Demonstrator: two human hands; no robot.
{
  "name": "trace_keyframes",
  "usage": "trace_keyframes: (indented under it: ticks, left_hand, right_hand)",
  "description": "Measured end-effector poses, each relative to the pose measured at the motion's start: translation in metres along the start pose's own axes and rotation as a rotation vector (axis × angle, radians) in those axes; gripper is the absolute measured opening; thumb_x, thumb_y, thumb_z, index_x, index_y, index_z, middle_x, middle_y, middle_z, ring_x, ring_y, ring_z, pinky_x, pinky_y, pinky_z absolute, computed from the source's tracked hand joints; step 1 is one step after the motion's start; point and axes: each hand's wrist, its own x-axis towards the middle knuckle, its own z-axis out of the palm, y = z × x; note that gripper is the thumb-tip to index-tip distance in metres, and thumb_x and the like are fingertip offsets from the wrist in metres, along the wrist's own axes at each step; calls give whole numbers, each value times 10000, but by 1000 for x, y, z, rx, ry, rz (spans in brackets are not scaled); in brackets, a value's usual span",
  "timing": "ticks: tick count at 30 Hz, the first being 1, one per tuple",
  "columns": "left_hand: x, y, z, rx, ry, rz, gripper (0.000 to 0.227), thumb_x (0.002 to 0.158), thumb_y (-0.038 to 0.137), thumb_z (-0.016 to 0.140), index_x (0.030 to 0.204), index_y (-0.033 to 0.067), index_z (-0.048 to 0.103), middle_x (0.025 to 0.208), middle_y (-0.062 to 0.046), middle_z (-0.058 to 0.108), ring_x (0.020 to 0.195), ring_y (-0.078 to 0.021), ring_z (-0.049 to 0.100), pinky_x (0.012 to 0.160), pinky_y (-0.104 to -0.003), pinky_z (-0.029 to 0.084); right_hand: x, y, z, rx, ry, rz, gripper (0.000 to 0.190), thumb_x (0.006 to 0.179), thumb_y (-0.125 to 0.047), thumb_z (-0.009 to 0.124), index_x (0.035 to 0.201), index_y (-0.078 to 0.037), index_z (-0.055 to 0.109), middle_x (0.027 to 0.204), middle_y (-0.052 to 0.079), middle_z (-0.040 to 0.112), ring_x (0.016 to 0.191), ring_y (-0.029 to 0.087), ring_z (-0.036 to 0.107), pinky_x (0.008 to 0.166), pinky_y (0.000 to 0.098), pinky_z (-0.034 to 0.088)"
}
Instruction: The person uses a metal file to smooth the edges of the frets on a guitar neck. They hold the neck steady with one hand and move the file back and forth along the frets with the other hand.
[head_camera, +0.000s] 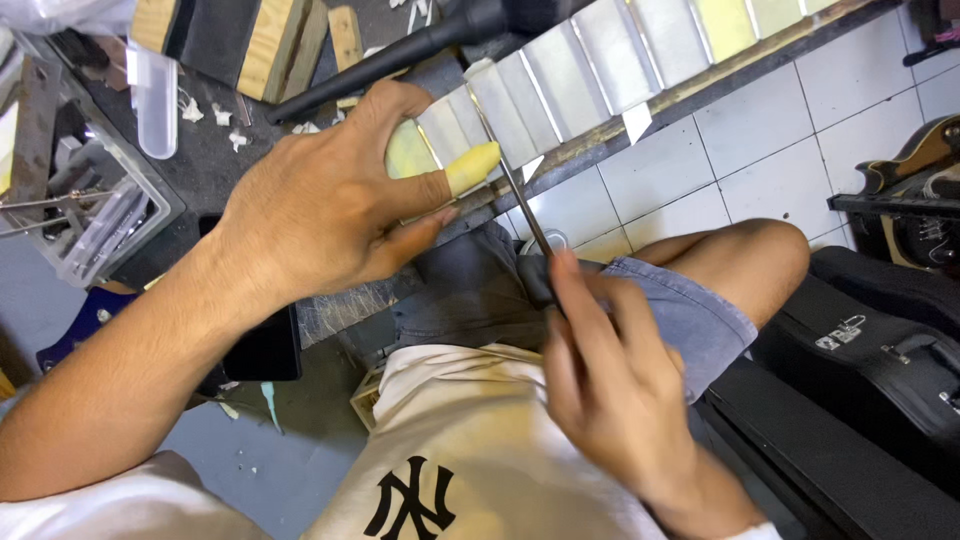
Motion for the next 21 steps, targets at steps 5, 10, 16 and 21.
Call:
trace_keyframes:
  ticks: [5, 10, 16, 21]
  left_hand:
    - [-4, 2, -1, -6, 52, 3, 238, 1076, 356, 704, 1011, 138, 773, 1378, -258, 507, 694, -390, 663, 328, -520, 542]
    - [-4, -5, 5, -37, 153, 85, 200, 1019, 283, 801, 1178, 182, 867, 1419, -227, 567, 790, -354, 707, 397, -468, 555]
    - [1, 4, -1, -18, 30, -40, 203, 992, 328, 734, 1133, 214, 824, 1331, -167, 505, 678, -357, 651, 371, -509, 566]
    - [2, 5, 0, 12, -5, -65, 246, 1014, 369, 706, 1181, 227, 816, 1329, -209, 486, 543, -376, 634, 304, -479, 567]
  right_hand:
    - [40, -2, 11, 81, -46, 6, 480, 1105, -29, 603, 1575, 4, 511, 1190, 193, 596, 896, 351, 663, 629, 461, 544]
    - [7, 2, 9, 132, 25, 7, 396, 1105, -57, 583, 1495, 4, 590, 1212, 145, 647, 959, 260, 697, 772, 387, 591]
    - [-25, 13, 6, 71, 76, 17, 376, 1067, -42, 626, 1436, 27, 634, 1186, 150, 714, 996, 228, 730, 816, 318, 596]
    - [-26, 14, 3, 122, 85, -14, 359, 1066, -10, 594, 1415, 70, 620, 1144, 192, 708, 974, 262, 717, 883, 334, 589]
